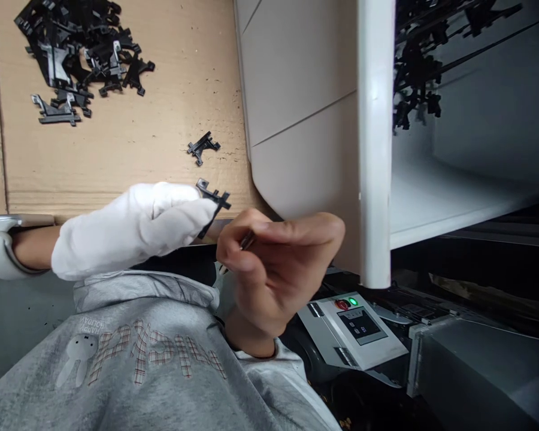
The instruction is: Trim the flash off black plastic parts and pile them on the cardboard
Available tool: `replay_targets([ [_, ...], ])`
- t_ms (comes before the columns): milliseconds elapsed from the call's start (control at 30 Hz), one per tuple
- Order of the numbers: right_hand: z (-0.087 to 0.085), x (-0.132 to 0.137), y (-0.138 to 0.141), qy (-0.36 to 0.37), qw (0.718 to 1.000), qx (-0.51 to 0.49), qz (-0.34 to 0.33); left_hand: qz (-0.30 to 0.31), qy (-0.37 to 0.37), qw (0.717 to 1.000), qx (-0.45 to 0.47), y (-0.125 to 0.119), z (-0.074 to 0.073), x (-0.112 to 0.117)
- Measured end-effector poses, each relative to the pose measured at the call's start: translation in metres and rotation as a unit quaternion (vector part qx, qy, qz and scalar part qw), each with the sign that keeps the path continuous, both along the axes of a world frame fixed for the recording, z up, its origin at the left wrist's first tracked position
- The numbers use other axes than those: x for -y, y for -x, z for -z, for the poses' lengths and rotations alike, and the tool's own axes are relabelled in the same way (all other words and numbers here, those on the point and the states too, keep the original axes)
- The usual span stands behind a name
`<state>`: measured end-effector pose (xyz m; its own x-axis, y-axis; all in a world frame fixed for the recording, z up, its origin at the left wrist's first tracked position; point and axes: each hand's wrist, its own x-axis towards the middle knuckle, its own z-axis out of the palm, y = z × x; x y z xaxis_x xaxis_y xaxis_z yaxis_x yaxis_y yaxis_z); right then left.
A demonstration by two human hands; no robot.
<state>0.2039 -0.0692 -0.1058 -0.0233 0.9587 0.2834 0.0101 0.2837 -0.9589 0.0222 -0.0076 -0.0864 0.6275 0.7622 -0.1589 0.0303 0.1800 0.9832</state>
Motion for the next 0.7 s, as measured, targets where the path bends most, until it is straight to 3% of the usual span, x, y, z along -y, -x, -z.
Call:
replay_targets([
  [67, 0.000, -0.002, 0.000, 0.000, 0.999, -0.039, 0.003, -0.033, -0.008, 0.999, 0.005, -0.001, 0.003, 0.005],
  [233, 0.003, -0.004, -0.001, -0.006, 0.998, -0.055, -0.019, -0.045, -0.004, 0.998, 0.032, -0.002, 0.011, 0.014],
  [433, 0.000, 0.000, -0.003, -0.002, 1.000, -0.017, -0.011, -0.049, -0.006, 0.998, 0.042, -0.004, 0.002, 0.013],
  [700, -0.011, -0.001, 0.000, 0.086, 0.996, -0.029, -0.018, -0.028, 0.016, 0.999, 0.044, -0.003, 0.002, 0.013],
])
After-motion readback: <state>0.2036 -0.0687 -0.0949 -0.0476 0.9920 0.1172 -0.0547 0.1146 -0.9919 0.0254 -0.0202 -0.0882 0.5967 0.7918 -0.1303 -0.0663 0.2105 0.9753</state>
